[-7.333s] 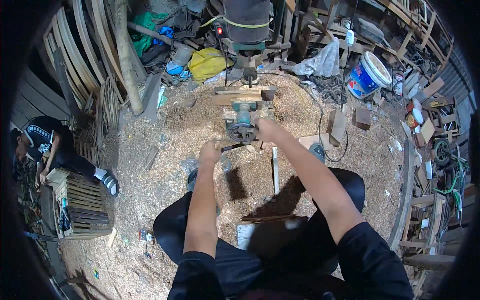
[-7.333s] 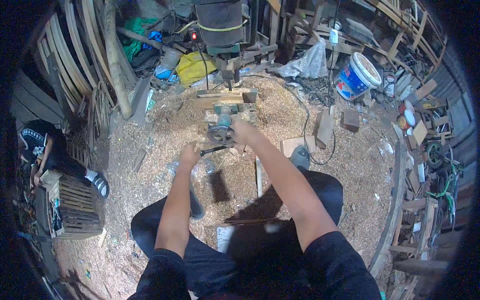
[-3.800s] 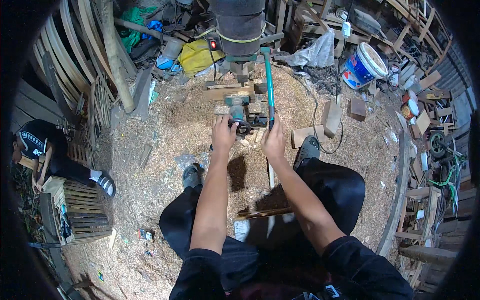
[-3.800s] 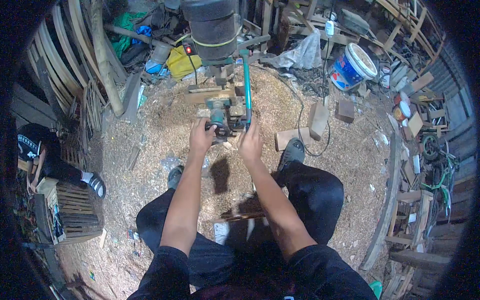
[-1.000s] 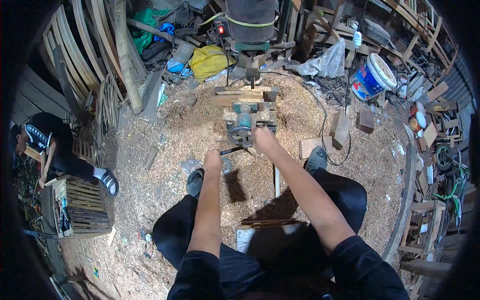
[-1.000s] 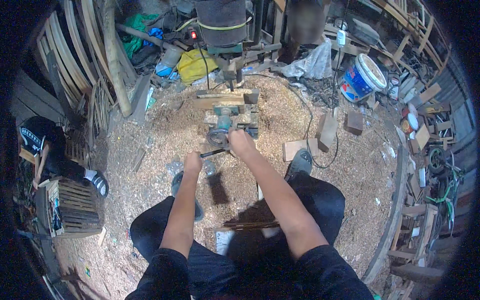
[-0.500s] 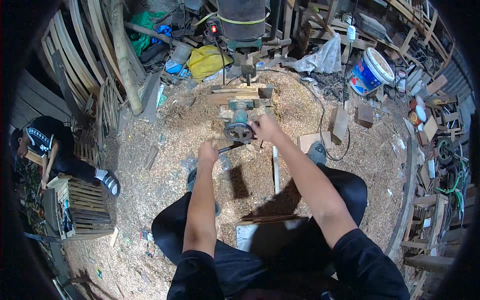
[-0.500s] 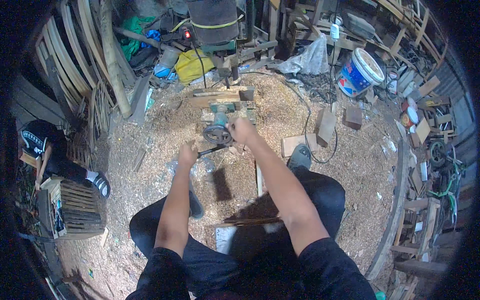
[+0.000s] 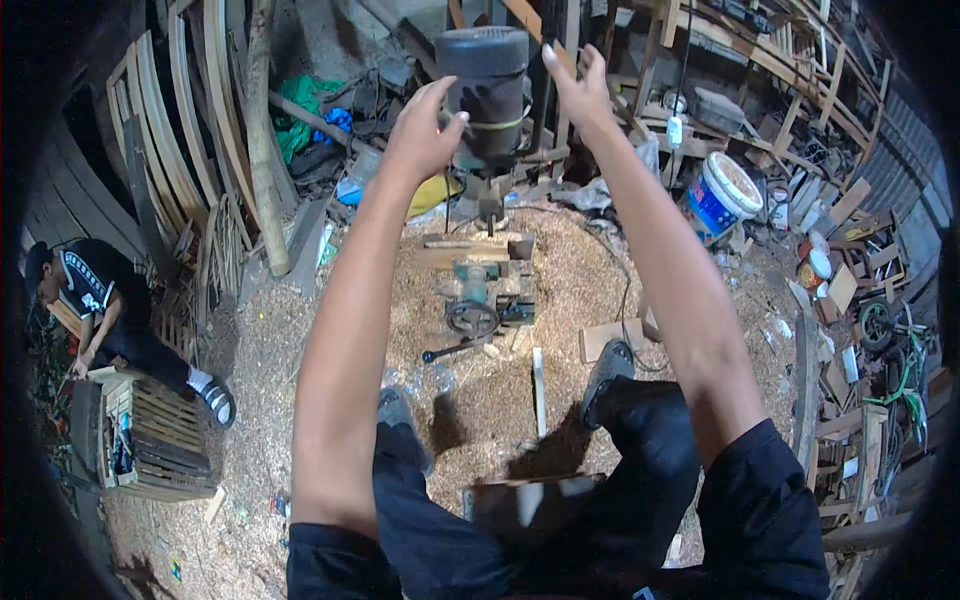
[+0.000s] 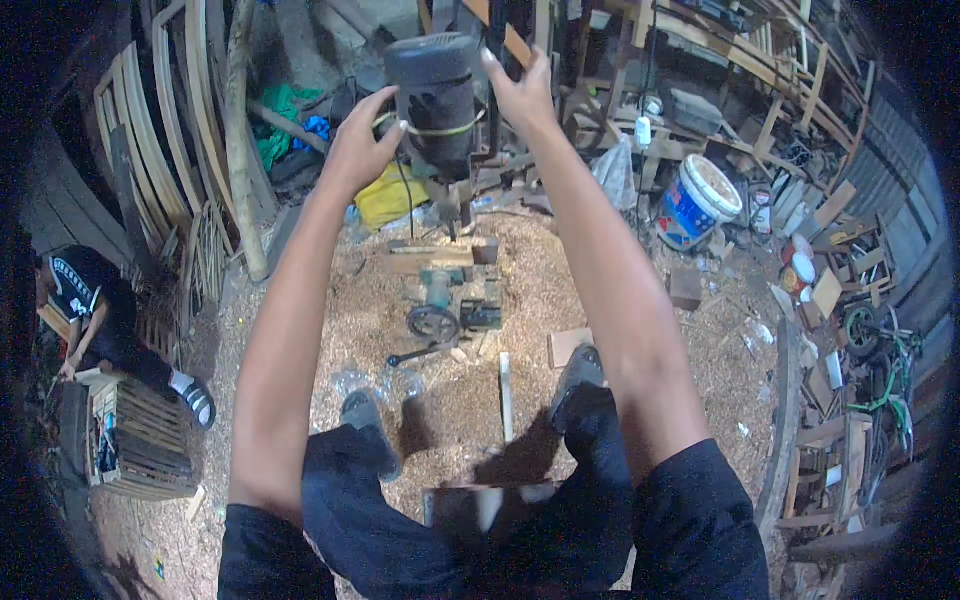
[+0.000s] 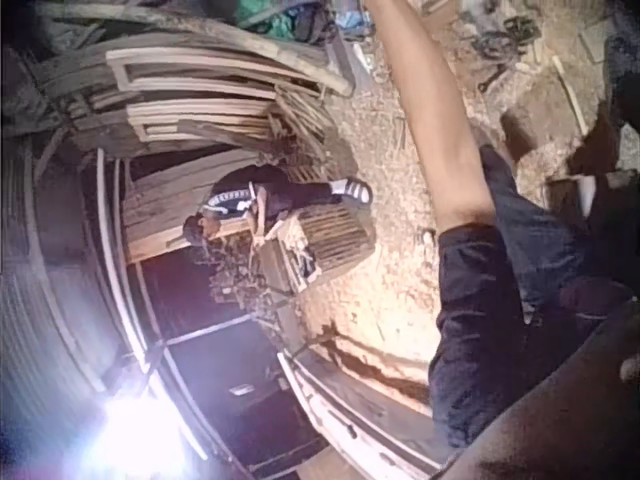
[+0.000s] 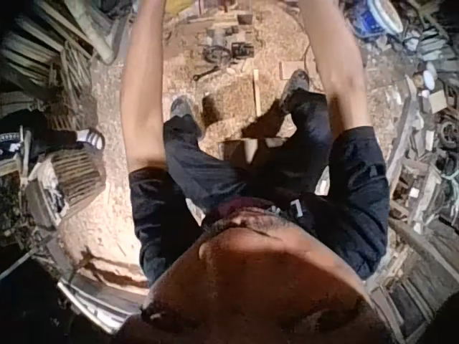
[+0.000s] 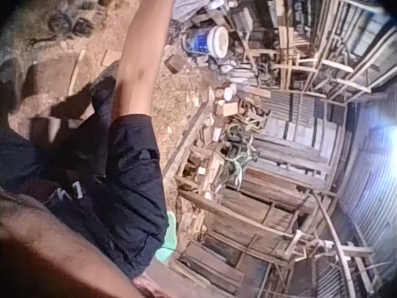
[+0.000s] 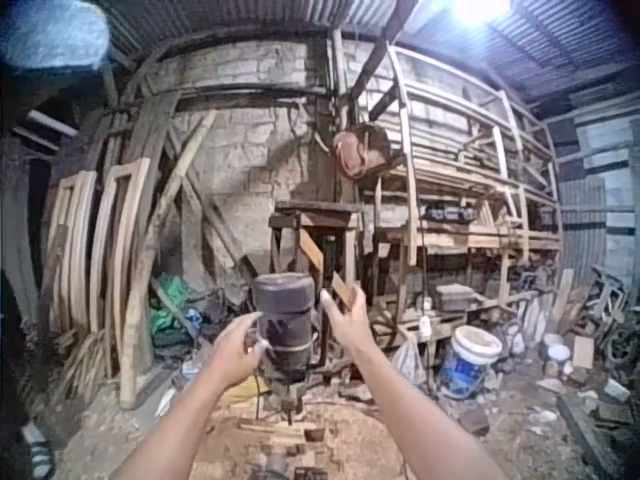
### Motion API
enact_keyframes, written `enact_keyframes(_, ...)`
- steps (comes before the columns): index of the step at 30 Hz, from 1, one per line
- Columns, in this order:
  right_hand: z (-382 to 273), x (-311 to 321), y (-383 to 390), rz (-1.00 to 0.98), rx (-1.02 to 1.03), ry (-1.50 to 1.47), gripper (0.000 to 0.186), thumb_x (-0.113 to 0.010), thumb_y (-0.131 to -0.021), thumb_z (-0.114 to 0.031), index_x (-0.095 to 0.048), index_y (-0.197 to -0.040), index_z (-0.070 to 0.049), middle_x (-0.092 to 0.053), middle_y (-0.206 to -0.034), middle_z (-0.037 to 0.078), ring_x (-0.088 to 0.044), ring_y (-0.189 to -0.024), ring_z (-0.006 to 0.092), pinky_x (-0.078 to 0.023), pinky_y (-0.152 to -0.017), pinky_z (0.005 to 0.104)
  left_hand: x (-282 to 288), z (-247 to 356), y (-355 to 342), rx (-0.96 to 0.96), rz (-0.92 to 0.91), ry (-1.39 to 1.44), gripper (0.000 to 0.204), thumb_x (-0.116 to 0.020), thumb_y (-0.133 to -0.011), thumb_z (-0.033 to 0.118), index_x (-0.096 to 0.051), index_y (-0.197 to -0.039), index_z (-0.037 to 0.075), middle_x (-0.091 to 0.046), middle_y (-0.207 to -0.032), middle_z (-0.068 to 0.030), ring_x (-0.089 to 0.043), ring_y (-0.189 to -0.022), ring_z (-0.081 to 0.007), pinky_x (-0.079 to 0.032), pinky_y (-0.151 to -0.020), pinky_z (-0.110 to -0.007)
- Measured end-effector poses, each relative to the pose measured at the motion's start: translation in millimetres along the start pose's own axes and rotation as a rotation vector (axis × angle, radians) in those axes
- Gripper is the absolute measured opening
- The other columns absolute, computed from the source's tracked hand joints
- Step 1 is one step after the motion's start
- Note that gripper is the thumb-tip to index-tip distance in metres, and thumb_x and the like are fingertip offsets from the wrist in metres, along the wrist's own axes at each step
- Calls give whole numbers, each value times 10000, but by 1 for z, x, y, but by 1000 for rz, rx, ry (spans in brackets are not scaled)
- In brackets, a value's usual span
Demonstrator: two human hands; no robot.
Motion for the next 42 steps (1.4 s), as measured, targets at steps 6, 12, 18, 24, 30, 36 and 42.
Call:
enact_keyframes(6, -20, -32, -100, 28, -87, -132, 743, -675, -883, -476, -445, -1339, 63, -552, -1296, 216, -502, -1245, 287, -387, -1037, 377, -1, 55, -36, -103, -136, 16, 463, -655, -878, 143, -552, -1322, 61, -626, -1211, -183, -591, -1156, -338, -448, -1000, -397)
enact_keyframes(12, -25, -30, -128, 130, -206, 67, 489, -502, -925, -420, -596, -1137, 10, -655, -1104, 209, -613, -1065, 294, -451, -945, 382, 5, 51, -26, -56, -190, 28, 447, -660, -865, 115, -564, -1298, 59, -628, -1202, -169, -596, -1155, -320, -443, -1009, -386)
enact_keyframes(18, -38, -18, -78, 76, -206, 83, 597, -411, -974, -507, -676, -964, 28, -679, -899, 204, -642, -931, 318, -449, -828, 418, 6, 36, 1, -21, -159, 93, 432, -668, -881, 96, -567, -1300, 57, -642, -1213, -136, -618, -1136, -256, -463, -993, -349)
enact_keyframes(24, -40, -14, -5, -7, -151, -268, 425, -399, -1018, -298, -583, -721, -54, -486, -553, -32, -448, -481, 94, -338, -472, 281, -3, 33, 80, 74, -221, 123, 440, -678, -866, 109, -581, -1291, 53, -646, -1229, -148, -608, -1154, -255, -459, -1000, -365)
enact_keyframes(30, -50, 2, 61, -57, -57, -281, 347, -429, -955, -233, -607, -732, -35, -586, -713, 9, -510, -687, 94, -396, -639, 264, -11, 29, 157, 209, -284, 128, 435, -682, -864, 148, -590, -1272, 26, -641, -1238, -165, -600, -1170, -291, -451, -1009, -380)
enact_keyframes(36, -46, 0, 63, 2, -117, -324, 341, -440, -954, -252, -598, -734, -45, -525, -673, -24, -415, -593, 61, -323, -544, 276, -9, 11, 182, 342, -366, 82, 421, -690, -857, 154, -605, -1246, 18, -639, -1245, -168, -609, -1161, -316, -463, -992, -394)
enact_keyframes(42, -62, 14, 112, -87, -117, -74, 411, -406, -962, -309, -580, -719, -27, -526, -665, 9, -462, -655, 119, -370, -634, 296, -2, 6, 176, 372, -348, 83, 395, -685, -862, 152, -615, -1238, 51, -645, -1234, -162, -620, -1140, -320, -478, -966, -397)
Point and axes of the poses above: each hand's wrist, its own y-axis away from the middle knuckle, its own x-axis out of the back of the hand, z = x × y, the point moved 5 cm from there along -y, towards the middle knuckle
